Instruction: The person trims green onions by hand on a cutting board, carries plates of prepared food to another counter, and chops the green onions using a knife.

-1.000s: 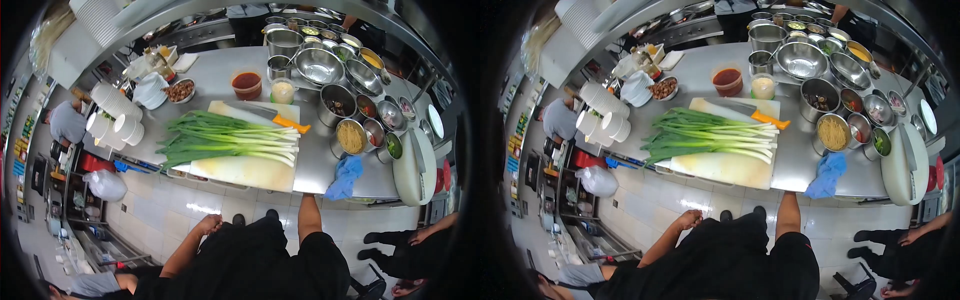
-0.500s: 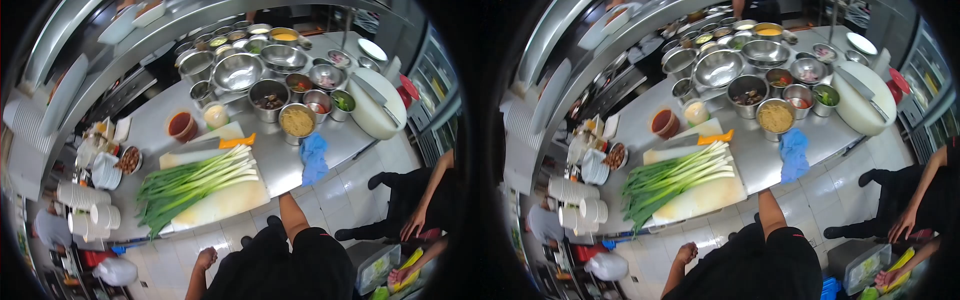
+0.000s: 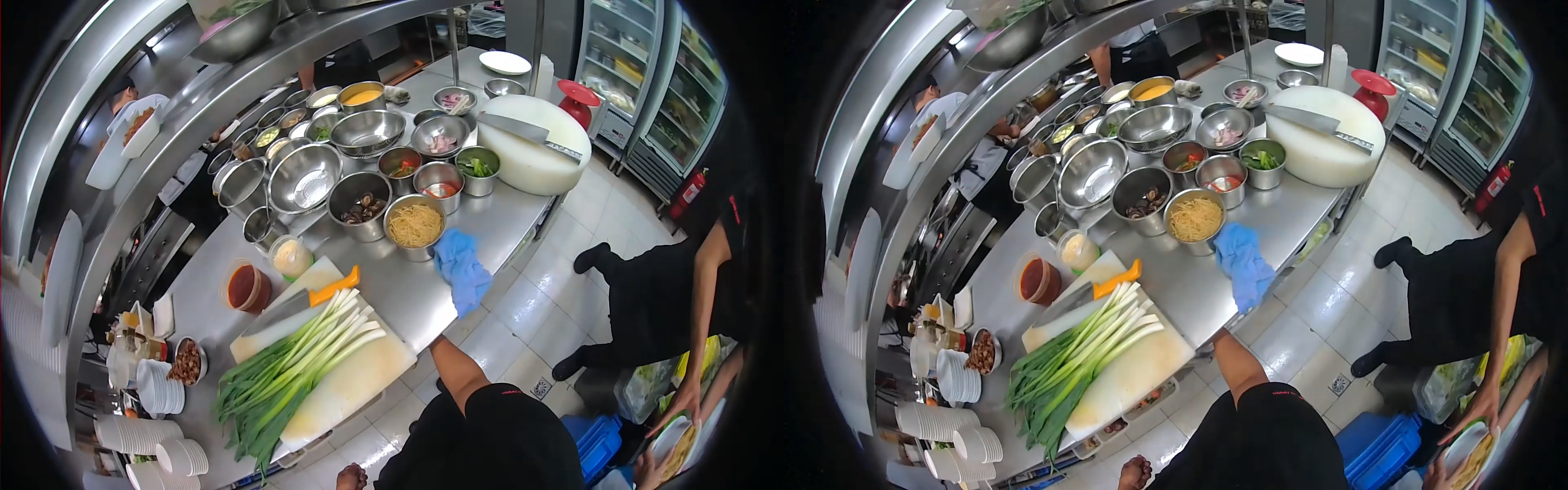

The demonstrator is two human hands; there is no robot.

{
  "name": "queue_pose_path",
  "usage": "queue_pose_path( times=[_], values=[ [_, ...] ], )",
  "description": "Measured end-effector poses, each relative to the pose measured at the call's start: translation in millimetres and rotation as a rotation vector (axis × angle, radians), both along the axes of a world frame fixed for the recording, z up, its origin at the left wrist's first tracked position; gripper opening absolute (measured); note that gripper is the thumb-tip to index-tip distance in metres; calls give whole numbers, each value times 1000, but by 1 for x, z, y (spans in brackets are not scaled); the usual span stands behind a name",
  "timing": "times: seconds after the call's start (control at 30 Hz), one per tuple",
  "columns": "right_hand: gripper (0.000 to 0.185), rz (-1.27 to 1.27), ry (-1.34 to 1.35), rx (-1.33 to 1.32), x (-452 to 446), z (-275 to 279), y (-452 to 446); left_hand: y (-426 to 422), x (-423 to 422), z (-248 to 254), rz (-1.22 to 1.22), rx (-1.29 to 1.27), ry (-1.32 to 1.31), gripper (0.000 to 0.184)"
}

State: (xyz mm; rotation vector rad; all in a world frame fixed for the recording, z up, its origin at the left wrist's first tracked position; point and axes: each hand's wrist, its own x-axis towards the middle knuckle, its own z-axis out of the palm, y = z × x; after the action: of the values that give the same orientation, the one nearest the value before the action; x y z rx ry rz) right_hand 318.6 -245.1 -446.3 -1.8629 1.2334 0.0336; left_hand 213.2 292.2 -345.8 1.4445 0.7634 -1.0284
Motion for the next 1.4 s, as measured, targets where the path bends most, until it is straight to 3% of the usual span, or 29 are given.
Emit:
queue_pose_path(
  times=[0.03,0.07,0.1,0.17,0.27,0.47,0.57,0.67,0.7,0.77,0.8,0.83,1.1,1.2,1.27,1.33,1.4],
  values=[
    [29,6,-7,-9,-1,-1,-2,-4,-1,0,98,90,53,16],
    [29,11,-14,-26,-4,-1,-3,-19,0,17,4,74,26,15],
    [29,20,-25,-41,-6,-3,-4,4,7,-12,-415,53,-255,14],
    [29,28,-61,-76,-14,-5,-8,15,-3,-15,-688,22,-400,14],
    [29,44,-151,-143,-30,-6,-6,-40,13,49,-237,-41,-62,15],
    [29,44,-405,-281,-102,16,3,-43,27,43,-260,-98,5,11],
    [33,-96,-548,-264,-142,69,25,-41,29,27,-308,-115,10,12],
    [34,5,-528,-206,-191,77,34,-45,32,25,-436,-70,-26,21],
    [34,-31,-466,-107,-207,79,36,-44,34,23,-575,-24,-76,23],
    [33,-43,-397,95,-231,102,50,-12,41,-26,-1414,-21,-970,22],
    [32,-39,-405,187,-236,134,58,-22,42,-2,-967,-66,-325,23],
    [33,-5,-401,197,-241,145,62,-29,39,10,-572,-124,-61,24],
    [33,128,-484,298,-249,240,88,6,41,13,-392,-179,-40,23],
    [35,176,-629,450,-212,282,97,21,38,6,-343,-152,-74,25],
    [35,296,-575,397,-167,314,104,34,34,0,-267,-183,-74,24],
    [34,343,-581,559,-105,347,121,49,33,-6,-419,-128,-228,22],
    [32,453,-541,478,-34,386,142,73,32,-41,-1019,94,-1262,17]
  ],
)
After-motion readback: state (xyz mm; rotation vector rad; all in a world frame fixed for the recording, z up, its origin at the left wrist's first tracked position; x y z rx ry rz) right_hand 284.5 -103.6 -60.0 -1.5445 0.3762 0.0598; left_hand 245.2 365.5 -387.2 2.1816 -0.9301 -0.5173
